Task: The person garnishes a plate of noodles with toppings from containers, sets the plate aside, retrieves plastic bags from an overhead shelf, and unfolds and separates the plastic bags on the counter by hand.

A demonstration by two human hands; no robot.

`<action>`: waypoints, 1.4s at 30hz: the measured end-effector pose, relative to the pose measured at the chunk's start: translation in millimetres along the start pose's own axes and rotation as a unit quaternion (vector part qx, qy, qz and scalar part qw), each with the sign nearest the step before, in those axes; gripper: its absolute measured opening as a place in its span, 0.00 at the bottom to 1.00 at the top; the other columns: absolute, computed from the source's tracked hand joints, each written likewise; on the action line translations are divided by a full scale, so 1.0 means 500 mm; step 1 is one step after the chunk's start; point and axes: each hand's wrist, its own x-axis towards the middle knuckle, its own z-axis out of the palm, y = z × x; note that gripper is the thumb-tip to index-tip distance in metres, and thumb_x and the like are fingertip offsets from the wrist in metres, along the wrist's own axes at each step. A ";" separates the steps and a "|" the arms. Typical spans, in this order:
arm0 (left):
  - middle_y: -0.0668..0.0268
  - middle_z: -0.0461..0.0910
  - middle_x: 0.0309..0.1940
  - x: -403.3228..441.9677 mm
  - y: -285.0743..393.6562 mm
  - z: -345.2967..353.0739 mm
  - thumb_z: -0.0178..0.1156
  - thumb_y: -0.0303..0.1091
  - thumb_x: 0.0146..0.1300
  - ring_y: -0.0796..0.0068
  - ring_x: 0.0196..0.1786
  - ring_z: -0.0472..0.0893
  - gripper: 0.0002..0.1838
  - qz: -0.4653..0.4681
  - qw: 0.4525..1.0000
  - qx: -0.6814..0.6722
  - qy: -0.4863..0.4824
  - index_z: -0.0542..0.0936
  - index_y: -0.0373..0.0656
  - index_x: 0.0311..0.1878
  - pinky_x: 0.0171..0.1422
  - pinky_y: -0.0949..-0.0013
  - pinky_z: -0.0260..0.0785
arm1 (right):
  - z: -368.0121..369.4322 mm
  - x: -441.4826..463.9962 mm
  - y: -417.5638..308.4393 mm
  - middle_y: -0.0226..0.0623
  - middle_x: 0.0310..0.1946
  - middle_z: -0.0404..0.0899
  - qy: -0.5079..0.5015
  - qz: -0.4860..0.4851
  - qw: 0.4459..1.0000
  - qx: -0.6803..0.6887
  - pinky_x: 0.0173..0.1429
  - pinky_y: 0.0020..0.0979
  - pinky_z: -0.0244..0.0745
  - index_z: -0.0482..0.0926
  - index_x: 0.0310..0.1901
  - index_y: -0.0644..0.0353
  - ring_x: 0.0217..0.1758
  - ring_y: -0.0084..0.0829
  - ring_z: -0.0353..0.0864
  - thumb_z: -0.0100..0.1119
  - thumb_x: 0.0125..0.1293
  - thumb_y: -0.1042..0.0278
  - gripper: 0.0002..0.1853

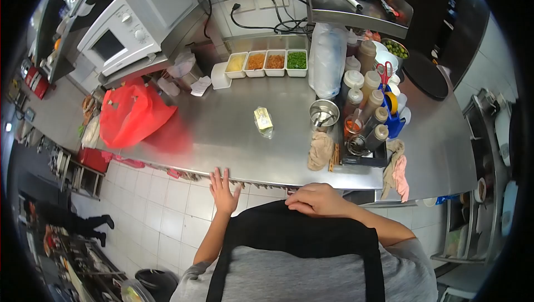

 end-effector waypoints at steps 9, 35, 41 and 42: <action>0.48 0.68 0.56 -0.670 -0.075 0.194 0.64 0.43 0.53 0.55 0.60 0.68 0.32 -0.405 0.852 -0.212 -0.255 0.68 0.49 0.63 0.59 0.53 0.62 | -0.013 -0.217 0.027 0.33 0.23 0.77 -0.098 0.134 0.983 0.078 0.29 0.33 0.68 0.76 0.29 0.56 0.23 0.33 0.75 0.65 0.55 0.59 0.10; 0.57 0.82 0.31 -0.867 -0.163 -0.103 0.65 0.39 0.50 0.62 0.39 0.82 0.24 -0.406 0.819 -0.252 -0.318 0.76 0.53 0.54 0.47 0.64 0.72 | 0.308 -0.503 0.183 0.49 0.31 0.80 -0.396 0.191 0.892 -0.103 0.43 0.41 0.74 0.80 0.32 0.60 0.39 0.48 0.80 0.59 0.52 0.55 0.15; 0.59 0.81 0.34 -1.284 -0.366 -0.063 0.60 0.42 0.56 0.66 0.43 0.80 0.16 -0.525 0.750 -0.368 -0.161 0.79 0.46 0.46 0.45 0.67 0.71 | 0.465 -0.403 0.082 0.49 0.32 0.80 -0.430 0.191 0.877 -0.100 0.43 0.40 0.74 0.81 0.33 0.60 0.39 0.48 0.80 0.59 0.52 0.55 0.15; 0.59 0.81 0.33 -1.314 -0.366 -0.101 0.59 0.42 0.57 0.67 0.43 0.80 0.16 -0.562 0.733 -0.334 -0.189 0.79 0.45 0.45 0.45 0.67 0.71 | 0.493 -0.382 0.066 0.49 0.32 0.80 -0.433 0.189 0.876 -0.100 0.43 0.40 0.74 0.81 0.33 0.60 0.39 0.48 0.80 0.59 0.51 0.55 0.15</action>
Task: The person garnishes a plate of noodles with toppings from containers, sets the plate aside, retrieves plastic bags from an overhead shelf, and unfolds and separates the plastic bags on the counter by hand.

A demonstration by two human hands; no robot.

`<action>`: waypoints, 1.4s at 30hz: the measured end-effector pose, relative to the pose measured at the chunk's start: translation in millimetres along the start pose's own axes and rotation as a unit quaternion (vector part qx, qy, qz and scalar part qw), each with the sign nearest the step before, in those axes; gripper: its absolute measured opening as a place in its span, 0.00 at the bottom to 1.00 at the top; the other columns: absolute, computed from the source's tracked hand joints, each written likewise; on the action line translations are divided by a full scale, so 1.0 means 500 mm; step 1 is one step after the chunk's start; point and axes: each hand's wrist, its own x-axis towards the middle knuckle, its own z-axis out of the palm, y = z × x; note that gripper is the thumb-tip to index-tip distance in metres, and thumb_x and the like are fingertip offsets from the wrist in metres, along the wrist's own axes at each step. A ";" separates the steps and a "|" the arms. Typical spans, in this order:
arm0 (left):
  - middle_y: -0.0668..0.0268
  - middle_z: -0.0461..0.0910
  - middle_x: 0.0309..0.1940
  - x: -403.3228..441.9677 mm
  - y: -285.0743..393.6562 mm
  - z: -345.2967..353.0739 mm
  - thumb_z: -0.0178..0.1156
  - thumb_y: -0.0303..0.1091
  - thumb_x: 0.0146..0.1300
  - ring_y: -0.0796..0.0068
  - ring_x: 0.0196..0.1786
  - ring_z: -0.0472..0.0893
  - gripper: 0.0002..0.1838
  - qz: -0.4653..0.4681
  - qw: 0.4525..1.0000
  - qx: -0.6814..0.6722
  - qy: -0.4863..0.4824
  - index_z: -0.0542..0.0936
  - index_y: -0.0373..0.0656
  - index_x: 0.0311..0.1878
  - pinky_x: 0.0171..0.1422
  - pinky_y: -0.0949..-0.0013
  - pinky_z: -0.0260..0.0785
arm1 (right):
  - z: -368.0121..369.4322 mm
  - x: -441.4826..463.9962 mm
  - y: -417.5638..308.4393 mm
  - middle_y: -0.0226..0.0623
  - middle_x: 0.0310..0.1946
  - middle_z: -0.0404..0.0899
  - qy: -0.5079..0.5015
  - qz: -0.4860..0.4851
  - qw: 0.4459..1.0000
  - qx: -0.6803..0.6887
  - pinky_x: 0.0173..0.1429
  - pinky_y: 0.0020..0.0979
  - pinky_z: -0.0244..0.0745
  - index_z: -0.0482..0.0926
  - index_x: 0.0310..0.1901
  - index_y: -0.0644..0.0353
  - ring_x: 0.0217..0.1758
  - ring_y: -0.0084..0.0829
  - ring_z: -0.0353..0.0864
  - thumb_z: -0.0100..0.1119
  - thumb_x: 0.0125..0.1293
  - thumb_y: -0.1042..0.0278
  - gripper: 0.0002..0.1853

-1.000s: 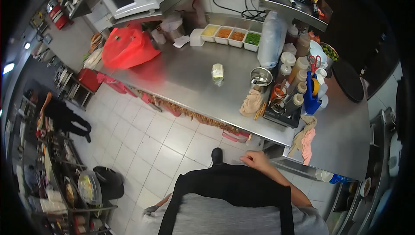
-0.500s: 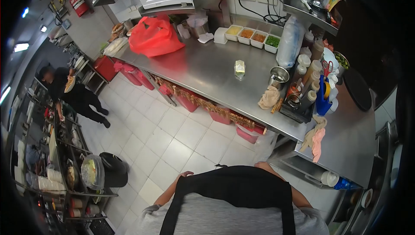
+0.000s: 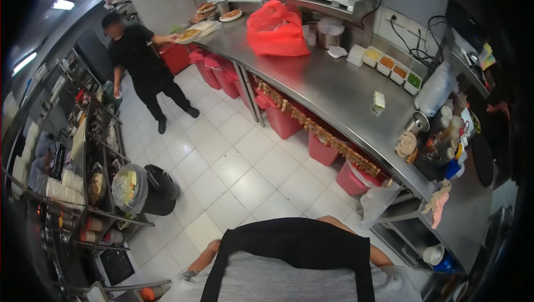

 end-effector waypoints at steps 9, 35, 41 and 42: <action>0.62 0.80 0.30 -0.010 0.022 -0.113 0.55 0.44 0.61 0.69 0.37 0.80 0.13 -0.087 0.995 0.044 -0.018 0.77 0.43 0.38 0.40 0.68 0.71 | -0.059 0.132 -0.148 0.48 0.32 0.80 -0.006 0.013 0.999 0.029 0.44 0.40 0.74 0.81 0.34 0.60 0.39 0.47 0.80 0.60 0.51 0.56 0.15; 0.51 0.73 0.51 0.831 1.412 -0.557 0.56 0.39 0.64 0.57 0.49 0.78 0.25 0.246 0.745 -0.617 -0.049 0.62 0.49 0.63 0.56 0.63 0.72 | -0.713 0.900 -0.285 0.50 0.54 0.67 0.445 -0.121 0.887 -0.004 0.59 0.44 0.63 0.78 0.41 0.59 0.56 0.51 0.66 0.61 0.54 0.68 0.12; 0.45 0.74 0.48 1.157 1.699 -0.783 0.53 0.34 0.65 0.52 0.47 0.79 0.32 0.255 0.731 -0.632 -0.020 0.48 0.45 0.67 0.47 0.61 0.77 | -0.735 0.993 -0.267 0.53 0.57 0.63 0.534 0.047 0.843 -0.056 0.62 0.46 0.59 0.74 0.47 0.62 0.58 0.54 0.63 0.58 0.55 0.70 0.17; 0.44 0.73 0.48 1.203 1.725 -0.807 0.53 0.34 0.65 0.51 0.47 0.79 0.33 0.247 0.734 -0.632 -0.009 0.46 0.45 0.67 0.47 0.61 0.77 | -0.740 1.005 -0.266 0.54 0.57 0.63 0.533 0.065 0.840 -0.074 0.61 0.46 0.59 0.74 0.48 0.63 0.58 0.54 0.63 0.57 0.55 0.69 0.18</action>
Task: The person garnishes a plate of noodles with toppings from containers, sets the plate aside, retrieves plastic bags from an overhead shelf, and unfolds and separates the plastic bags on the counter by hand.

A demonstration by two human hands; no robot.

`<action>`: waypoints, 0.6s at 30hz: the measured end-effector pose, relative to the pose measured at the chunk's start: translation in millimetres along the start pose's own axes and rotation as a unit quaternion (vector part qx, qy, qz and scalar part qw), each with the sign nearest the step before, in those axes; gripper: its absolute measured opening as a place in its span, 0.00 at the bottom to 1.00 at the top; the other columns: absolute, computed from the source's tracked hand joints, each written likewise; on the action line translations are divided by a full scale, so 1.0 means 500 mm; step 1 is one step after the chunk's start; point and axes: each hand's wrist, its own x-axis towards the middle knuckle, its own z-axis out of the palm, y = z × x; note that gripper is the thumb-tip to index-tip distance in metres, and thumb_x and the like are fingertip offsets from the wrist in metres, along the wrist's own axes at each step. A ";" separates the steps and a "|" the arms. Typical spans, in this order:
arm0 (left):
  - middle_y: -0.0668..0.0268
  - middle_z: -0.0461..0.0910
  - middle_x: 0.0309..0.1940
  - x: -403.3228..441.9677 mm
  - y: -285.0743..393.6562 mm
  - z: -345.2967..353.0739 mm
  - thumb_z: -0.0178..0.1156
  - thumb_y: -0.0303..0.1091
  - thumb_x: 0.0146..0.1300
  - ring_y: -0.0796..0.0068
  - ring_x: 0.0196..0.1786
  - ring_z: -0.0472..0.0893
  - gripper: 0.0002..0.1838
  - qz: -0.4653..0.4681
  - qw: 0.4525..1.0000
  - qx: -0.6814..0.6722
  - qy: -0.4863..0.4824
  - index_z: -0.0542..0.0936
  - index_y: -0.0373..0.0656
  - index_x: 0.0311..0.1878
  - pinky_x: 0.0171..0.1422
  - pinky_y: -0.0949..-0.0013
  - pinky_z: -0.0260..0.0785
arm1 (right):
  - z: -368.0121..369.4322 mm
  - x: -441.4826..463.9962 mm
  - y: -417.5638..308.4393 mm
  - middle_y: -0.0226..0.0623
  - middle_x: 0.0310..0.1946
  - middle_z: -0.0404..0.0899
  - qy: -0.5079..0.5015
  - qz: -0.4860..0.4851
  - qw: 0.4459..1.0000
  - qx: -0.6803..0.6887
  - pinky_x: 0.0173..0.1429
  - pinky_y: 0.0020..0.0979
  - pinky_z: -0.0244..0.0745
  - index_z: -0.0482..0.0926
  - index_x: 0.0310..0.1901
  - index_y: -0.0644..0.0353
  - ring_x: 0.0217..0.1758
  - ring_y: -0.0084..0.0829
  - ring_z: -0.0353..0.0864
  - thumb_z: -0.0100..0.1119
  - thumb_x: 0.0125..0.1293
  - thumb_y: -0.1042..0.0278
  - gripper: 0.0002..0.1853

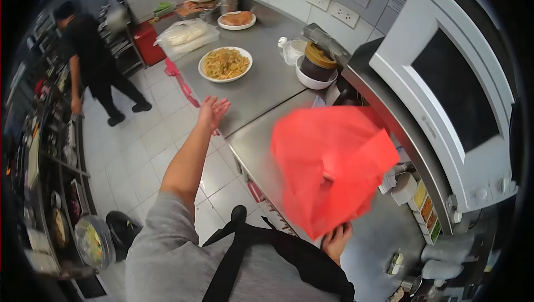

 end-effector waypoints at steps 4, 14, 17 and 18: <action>0.44 0.73 0.50 0.192 0.025 -0.025 0.50 0.36 0.67 0.51 0.48 0.78 0.33 -0.014 0.997 0.066 -0.033 0.44 0.42 0.68 0.53 0.60 0.75 | -0.026 0.042 -0.056 0.54 0.57 0.64 0.010 0.018 0.999 -0.045 0.59 0.45 0.61 0.70 0.54 0.60 0.57 0.55 0.64 0.56 0.56 0.65 0.23; 0.52 0.65 0.62 0.387 0.071 -0.062 0.52 0.19 0.55 0.50 0.63 0.66 0.32 -0.121 0.981 0.072 -0.135 0.59 0.38 0.66 0.67 0.46 0.62 | -0.045 0.018 -0.022 0.45 0.51 0.68 0.025 0.058 0.996 -0.069 0.58 0.42 0.65 0.73 0.43 0.55 0.56 0.46 0.67 0.59 0.56 0.66 0.13; 0.48 0.65 0.60 0.328 0.061 -0.081 0.49 0.19 0.57 0.47 0.61 0.68 0.31 -0.134 0.982 0.098 -0.091 0.57 0.33 0.66 0.65 0.49 0.66 | -0.047 0.002 -0.019 0.43 0.51 0.67 0.039 0.084 0.994 -0.059 0.58 0.41 0.65 0.73 0.44 0.55 0.56 0.45 0.67 0.58 0.58 0.64 0.13; 0.47 0.65 0.60 0.294 0.055 -0.104 0.46 0.18 0.57 0.46 0.61 0.68 0.30 -0.110 0.980 0.114 -0.121 0.56 0.32 0.66 0.66 0.50 0.66 | -0.046 -0.002 -0.019 0.43 0.51 0.67 0.052 0.090 0.993 -0.055 0.58 0.41 0.65 0.73 0.44 0.56 0.56 0.45 0.67 0.58 0.58 0.65 0.13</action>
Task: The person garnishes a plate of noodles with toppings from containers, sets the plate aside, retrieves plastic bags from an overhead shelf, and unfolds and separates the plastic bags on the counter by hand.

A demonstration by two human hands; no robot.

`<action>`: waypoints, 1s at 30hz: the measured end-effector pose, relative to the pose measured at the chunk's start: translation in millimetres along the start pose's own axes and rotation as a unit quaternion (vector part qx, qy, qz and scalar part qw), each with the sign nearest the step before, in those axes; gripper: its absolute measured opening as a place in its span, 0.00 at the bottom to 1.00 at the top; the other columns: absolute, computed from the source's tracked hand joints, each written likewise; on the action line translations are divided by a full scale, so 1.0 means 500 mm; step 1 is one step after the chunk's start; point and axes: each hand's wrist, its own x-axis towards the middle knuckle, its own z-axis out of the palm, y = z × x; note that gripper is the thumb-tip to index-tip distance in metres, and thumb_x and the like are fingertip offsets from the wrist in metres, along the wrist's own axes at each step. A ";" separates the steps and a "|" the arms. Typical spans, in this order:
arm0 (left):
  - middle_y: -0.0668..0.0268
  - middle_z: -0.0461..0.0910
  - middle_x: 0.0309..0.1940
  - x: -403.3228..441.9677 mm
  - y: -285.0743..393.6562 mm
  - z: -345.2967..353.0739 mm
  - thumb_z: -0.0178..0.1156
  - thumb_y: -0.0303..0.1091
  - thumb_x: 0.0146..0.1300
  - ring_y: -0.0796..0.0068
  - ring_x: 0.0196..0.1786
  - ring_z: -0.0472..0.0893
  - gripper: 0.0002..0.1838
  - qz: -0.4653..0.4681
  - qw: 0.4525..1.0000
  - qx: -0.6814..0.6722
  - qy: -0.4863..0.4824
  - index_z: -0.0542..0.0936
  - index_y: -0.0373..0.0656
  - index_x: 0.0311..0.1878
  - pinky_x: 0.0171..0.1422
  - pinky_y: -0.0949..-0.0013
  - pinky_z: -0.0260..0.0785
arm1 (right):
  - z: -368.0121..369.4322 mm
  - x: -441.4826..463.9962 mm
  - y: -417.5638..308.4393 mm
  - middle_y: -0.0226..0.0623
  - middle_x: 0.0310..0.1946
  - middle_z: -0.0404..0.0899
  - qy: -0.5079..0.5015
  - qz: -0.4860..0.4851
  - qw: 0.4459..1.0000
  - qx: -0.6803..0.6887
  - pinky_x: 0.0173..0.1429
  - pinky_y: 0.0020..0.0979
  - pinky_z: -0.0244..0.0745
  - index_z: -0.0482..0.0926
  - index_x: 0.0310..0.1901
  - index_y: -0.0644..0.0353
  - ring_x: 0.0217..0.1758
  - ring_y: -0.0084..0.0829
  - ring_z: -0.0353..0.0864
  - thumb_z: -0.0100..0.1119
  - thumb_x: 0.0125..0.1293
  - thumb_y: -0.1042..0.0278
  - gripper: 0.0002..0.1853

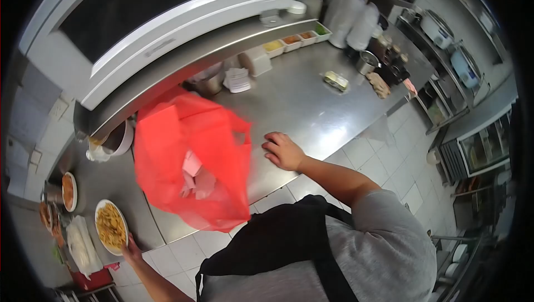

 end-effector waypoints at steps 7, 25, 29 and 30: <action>0.45 0.67 0.58 -0.413 -0.080 0.021 0.46 0.20 0.57 0.50 0.57 0.73 0.29 -0.044 0.997 0.055 -0.010 0.56 0.27 0.64 0.61 0.53 0.72 | -0.038 -0.076 0.051 0.42 0.49 0.69 0.078 0.017 0.991 0.111 0.57 0.40 0.65 0.73 0.45 0.57 0.53 0.46 0.67 0.58 0.56 0.70 0.14; 0.55 0.66 0.61 -1.075 -0.553 0.484 0.55 0.26 0.54 0.54 0.60 0.71 0.35 -0.250 0.940 0.132 -0.194 0.56 0.44 0.67 0.54 0.50 0.75 | -0.606 -0.144 0.815 0.53 0.46 0.75 0.091 0.332 0.925 -0.164 0.55 0.39 0.71 0.76 0.51 0.53 0.49 0.48 0.76 0.65 0.52 0.56 0.24; 0.56 0.65 0.62 -1.038 -0.677 0.596 0.53 0.25 0.57 0.54 0.61 0.70 0.33 -0.266 0.916 0.127 -0.271 0.55 0.46 0.67 0.54 0.48 0.73 | -0.621 -0.120 0.861 0.46 0.32 0.82 0.071 0.338 0.924 -0.165 0.48 0.38 0.74 0.82 0.34 0.56 0.38 0.43 0.81 0.65 0.49 0.58 0.13; 0.56 0.64 0.62 -1.031 -0.699 0.634 0.51 0.24 0.58 0.55 0.61 0.70 0.33 -0.270 0.915 0.139 -0.266 0.54 0.47 0.67 0.53 0.49 0.74 | -0.641 -0.112 0.854 0.43 0.27 0.81 0.066 0.310 0.926 -0.206 0.47 0.38 0.75 0.81 0.27 0.57 0.37 0.41 0.82 0.64 0.48 0.61 0.09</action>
